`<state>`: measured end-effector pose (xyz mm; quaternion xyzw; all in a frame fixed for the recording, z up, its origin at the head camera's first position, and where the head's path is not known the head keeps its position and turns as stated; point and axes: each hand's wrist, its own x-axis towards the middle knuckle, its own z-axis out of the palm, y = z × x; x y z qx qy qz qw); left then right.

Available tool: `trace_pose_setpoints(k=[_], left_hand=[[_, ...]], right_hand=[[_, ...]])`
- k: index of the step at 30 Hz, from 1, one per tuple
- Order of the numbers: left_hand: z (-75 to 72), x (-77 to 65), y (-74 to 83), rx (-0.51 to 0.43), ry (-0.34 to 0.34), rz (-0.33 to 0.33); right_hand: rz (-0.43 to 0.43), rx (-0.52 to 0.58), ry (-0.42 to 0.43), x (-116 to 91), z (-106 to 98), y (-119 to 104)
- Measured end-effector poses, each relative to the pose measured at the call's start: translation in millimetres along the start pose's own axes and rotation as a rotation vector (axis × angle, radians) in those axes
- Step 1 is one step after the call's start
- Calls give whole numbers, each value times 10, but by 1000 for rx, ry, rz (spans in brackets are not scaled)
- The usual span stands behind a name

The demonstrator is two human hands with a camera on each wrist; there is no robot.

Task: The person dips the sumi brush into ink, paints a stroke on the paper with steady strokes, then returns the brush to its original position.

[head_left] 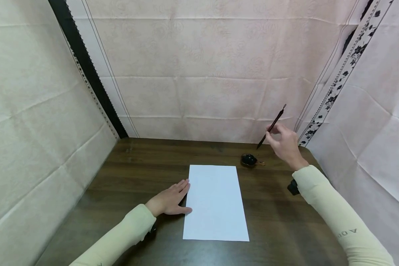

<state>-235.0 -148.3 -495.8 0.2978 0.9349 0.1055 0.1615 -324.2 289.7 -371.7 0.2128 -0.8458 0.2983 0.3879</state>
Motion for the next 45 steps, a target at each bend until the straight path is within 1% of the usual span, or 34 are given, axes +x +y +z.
trace_pose_setpoints(k=[4,12,20,31,35,39,45], left_hand=[[-4,-4,-1,-5,2,10],[5,16,-13,-5,-5,5],[1,11,0,-27,-19,-9],[-15,5,27,-25,-23,-19],[-25,8,28,-22,-24,-21],[-14,13,11,-18,-16,-14],[5,20,-24,-16,-7,-8]], right_hand=[[30,22,3,-20,71,35],[58,70,-1,-99,210,94],[137,76,-37,-246,326,132],[169,75,-44,-443,496,206],[186,73,-66,-494,543,210],[183,81,-95,-540,578,202],[166,87,-102,-584,618,212]])
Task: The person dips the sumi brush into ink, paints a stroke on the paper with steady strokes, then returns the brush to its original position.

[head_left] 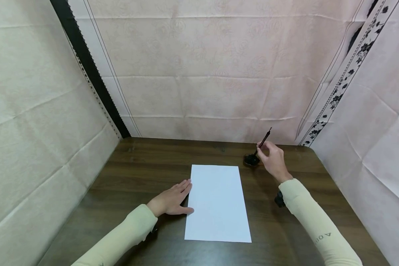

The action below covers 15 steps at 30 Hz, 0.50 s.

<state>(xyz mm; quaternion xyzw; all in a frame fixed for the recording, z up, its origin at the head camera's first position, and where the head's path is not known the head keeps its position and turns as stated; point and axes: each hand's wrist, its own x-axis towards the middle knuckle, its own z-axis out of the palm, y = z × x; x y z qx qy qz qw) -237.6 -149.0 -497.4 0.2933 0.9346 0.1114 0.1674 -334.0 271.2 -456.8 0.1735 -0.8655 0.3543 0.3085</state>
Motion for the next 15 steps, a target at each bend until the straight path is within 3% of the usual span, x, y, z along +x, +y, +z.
trace_pose_setpoints(k=[15], left_hand=[[-6,-7,17,4,2,-2]], right_hand=[[3,-26,-15,-4,-27,-1]])
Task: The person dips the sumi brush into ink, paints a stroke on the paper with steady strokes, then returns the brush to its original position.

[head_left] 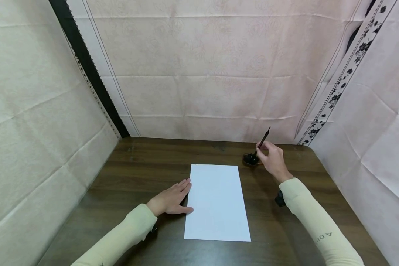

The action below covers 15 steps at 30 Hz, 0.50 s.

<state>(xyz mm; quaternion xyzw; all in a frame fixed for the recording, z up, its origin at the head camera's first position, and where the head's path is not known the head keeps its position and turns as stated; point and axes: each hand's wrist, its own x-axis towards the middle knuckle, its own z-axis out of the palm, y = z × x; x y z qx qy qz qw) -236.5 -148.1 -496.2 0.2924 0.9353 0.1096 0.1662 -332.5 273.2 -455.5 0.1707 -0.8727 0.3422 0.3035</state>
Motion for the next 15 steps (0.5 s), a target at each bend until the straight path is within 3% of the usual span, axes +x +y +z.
trace_pose_setpoints(k=[10,15], left_hand=[[-5,11,5,7,1,-5],[2,13,0,11,-3,-8]], right_hand=[[-26,-33,14,83,-110,-15],[1,-25,-10,50,-119,-19]])
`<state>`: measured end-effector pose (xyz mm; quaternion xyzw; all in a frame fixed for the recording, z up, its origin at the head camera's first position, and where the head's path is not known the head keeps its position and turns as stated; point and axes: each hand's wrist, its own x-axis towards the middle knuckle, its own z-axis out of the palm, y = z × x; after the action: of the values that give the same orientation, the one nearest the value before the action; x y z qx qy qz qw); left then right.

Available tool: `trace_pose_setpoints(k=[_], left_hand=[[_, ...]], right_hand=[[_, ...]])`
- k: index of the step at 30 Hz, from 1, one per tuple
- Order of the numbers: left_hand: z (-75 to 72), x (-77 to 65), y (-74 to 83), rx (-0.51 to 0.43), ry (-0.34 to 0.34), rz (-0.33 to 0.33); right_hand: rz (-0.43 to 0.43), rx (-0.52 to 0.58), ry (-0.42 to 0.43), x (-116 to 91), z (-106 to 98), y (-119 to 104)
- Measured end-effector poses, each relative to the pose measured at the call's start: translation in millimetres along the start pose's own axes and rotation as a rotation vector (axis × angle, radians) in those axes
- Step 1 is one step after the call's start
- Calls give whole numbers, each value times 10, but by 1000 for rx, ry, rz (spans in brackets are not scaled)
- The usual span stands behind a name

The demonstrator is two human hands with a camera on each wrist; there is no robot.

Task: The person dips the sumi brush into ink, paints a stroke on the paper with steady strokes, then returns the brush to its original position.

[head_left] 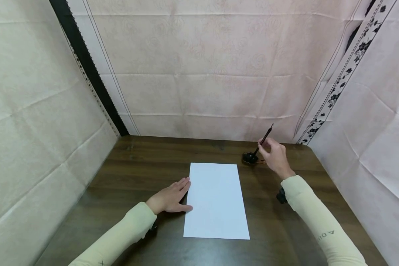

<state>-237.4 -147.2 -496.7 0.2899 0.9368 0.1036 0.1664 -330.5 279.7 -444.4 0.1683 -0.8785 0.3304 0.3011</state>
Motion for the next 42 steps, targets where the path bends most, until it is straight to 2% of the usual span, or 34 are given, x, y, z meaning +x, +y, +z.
trace_pose_setpoints(k=[4,10,20,28,42], left_hand=[[6,3,2,-1,-7,2],[6,13,8,-6,-7,3],[-15,21,13,-9,-11,4],[-11,12,14,-11,-11,12],[-11,25,-2,-3,-13,1]], right_hand=[[21,7,-28,-62,39,12],[-5,14,-16,-62,83,9],[1,10,12,40,-21,13],[39,7,10,-45,-37,83],[40,-4,1,-84,-71,129]])
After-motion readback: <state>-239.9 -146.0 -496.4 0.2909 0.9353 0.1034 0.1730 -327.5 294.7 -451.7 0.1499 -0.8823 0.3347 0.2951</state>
